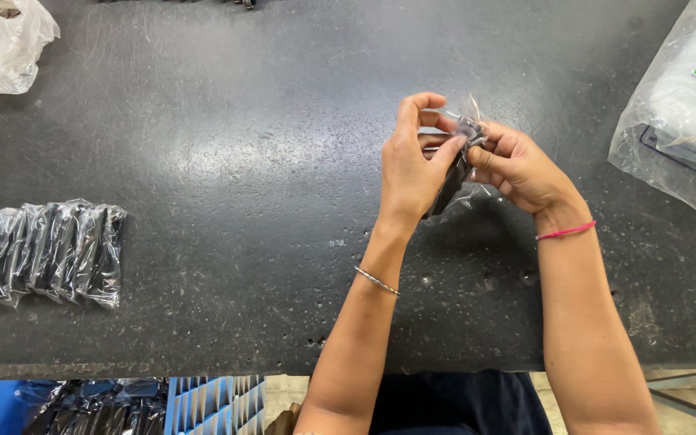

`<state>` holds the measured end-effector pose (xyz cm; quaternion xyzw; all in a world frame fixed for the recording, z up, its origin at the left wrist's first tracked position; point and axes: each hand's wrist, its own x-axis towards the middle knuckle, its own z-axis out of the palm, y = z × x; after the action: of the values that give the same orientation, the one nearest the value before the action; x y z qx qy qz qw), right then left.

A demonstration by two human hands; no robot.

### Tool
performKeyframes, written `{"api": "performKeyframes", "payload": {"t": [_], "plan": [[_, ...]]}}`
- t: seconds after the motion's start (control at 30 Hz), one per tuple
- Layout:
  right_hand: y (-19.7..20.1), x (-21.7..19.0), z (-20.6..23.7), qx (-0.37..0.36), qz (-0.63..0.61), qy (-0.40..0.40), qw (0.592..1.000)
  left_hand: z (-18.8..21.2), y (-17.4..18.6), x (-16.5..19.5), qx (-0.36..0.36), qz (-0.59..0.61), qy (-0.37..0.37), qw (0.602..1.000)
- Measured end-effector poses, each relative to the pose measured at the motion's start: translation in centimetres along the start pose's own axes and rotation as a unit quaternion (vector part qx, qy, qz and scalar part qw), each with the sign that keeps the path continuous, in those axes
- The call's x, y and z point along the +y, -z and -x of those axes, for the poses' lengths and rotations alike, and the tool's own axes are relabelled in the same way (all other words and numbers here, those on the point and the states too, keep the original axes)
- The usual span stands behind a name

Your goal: The person repeatedly picks up small black rectangular components and places them into clear plastic bags, then seals the bags by hand. The sealed packages are set aside on the table. The process is repeated for several components.

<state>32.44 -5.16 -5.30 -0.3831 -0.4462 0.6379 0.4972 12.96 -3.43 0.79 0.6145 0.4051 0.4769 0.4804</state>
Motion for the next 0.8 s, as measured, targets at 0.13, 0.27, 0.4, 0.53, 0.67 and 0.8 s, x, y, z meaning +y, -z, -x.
{"api": "performKeyframes", "payload": {"t": [0.13,0.27,0.4,0.53,0.67,0.8], "plan": [[0.7,0.6,0.5,0.009,0.024,-0.007,1.000,0.2,0.2,-0.2,0.043,-0.113,-0.036,0.992],[0.8,0.6,0.8,-0.025,-0.038,0.001,0.999,-0.6,0.3,-1.9,-0.046,0.071,0.064,0.994],[0.3,-0.3,1.0,0.014,0.013,-0.014,1.000,-1.2,0.1,-4.0,-0.146,0.180,0.130,0.964],[-0.4,-0.7,0.7,0.014,0.079,0.011,0.997,-1.2,0.0,-4.8,-0.112,0.115,0.093,0.983],[-0.5,-0.5,0.2,0.060,0.175,0.069,0.980,-0.8,-0.3,-4.3,-0.024,-0.047,0.055,0.997],[0.1,-1.3,0.3,0.169,0.248,0.098,0.949,-0.8,-0.4,-4.0,0.030,-0.116,0.034,0.992]]}}
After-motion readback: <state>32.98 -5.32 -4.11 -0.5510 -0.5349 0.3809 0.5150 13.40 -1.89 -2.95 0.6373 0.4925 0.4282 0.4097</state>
